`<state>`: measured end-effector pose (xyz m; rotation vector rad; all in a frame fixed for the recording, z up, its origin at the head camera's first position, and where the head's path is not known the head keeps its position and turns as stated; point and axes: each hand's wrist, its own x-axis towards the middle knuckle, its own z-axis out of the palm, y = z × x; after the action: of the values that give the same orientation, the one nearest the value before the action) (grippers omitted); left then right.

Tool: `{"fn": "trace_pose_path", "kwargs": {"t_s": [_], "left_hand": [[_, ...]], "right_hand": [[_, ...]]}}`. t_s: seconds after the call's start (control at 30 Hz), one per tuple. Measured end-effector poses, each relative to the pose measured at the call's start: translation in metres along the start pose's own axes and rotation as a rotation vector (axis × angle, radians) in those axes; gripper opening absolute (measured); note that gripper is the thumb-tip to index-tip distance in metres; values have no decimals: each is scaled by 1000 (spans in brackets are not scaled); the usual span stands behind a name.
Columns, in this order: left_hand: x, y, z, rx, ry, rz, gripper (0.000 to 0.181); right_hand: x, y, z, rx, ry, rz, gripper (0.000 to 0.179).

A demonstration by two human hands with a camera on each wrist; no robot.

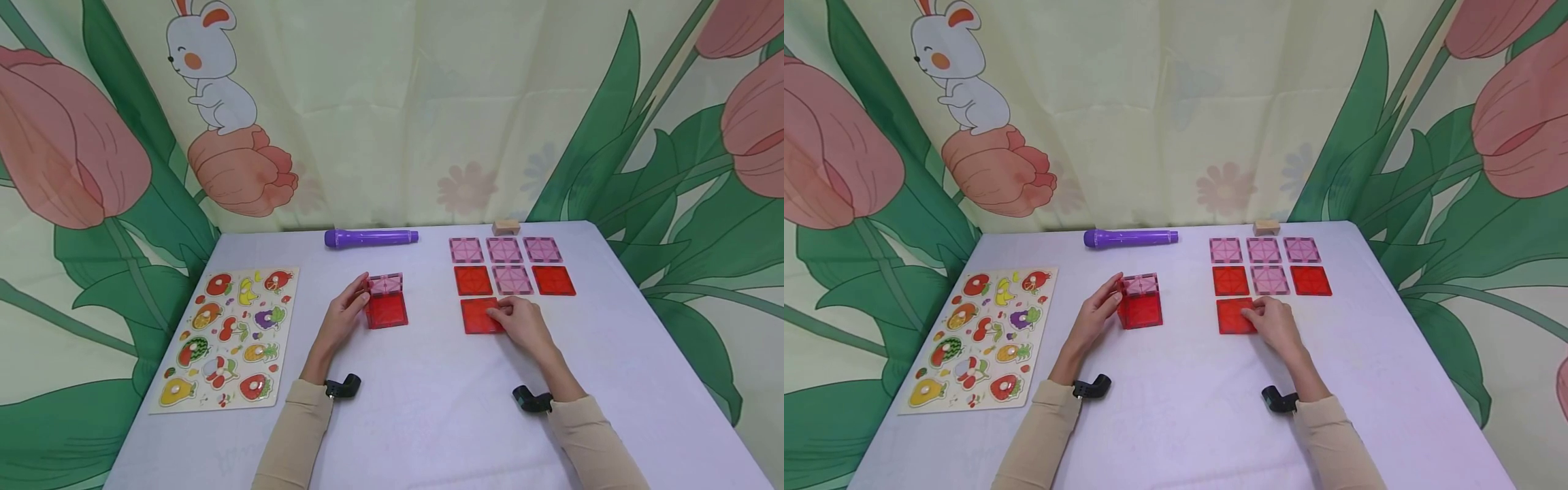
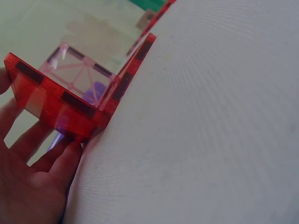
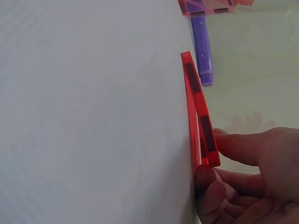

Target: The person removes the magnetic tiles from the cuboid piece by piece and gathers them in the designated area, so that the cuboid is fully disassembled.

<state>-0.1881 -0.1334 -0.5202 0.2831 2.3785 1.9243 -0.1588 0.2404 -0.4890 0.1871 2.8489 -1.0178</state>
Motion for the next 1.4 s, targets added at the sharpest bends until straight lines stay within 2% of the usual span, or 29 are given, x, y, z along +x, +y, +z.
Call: {"fn": "trace_pose_path", "kwargs": {"t_s": [0.37, 0.8, 0.97, 1.13, 1.27, 1.4], "left_hand": [[1, -2, 0, 16, 19, 19, 52], [-1, -1, 0, 0, 20, 17, 50], [0, -2, 0, -7, 10, 16, 51], [1, -2, 0, -7, 13, 8, 52], [0, 3, 2, 4, 23, -16, 53], [-5, 17, 2, -18, 29, -25, 51]], "right_hand": [[3, -1, 2, -57, -2, -12, 37], [4, -4, 1, -85, -12, 11, 38], [4, -6, -3, -65, -16, 23, 44], [4, -13, -7, -28, 14, -13, 46], [6, -24, -6, -10, 26, -44, 47], [11, -37, -3, -6, 40, -84, 46]]}}
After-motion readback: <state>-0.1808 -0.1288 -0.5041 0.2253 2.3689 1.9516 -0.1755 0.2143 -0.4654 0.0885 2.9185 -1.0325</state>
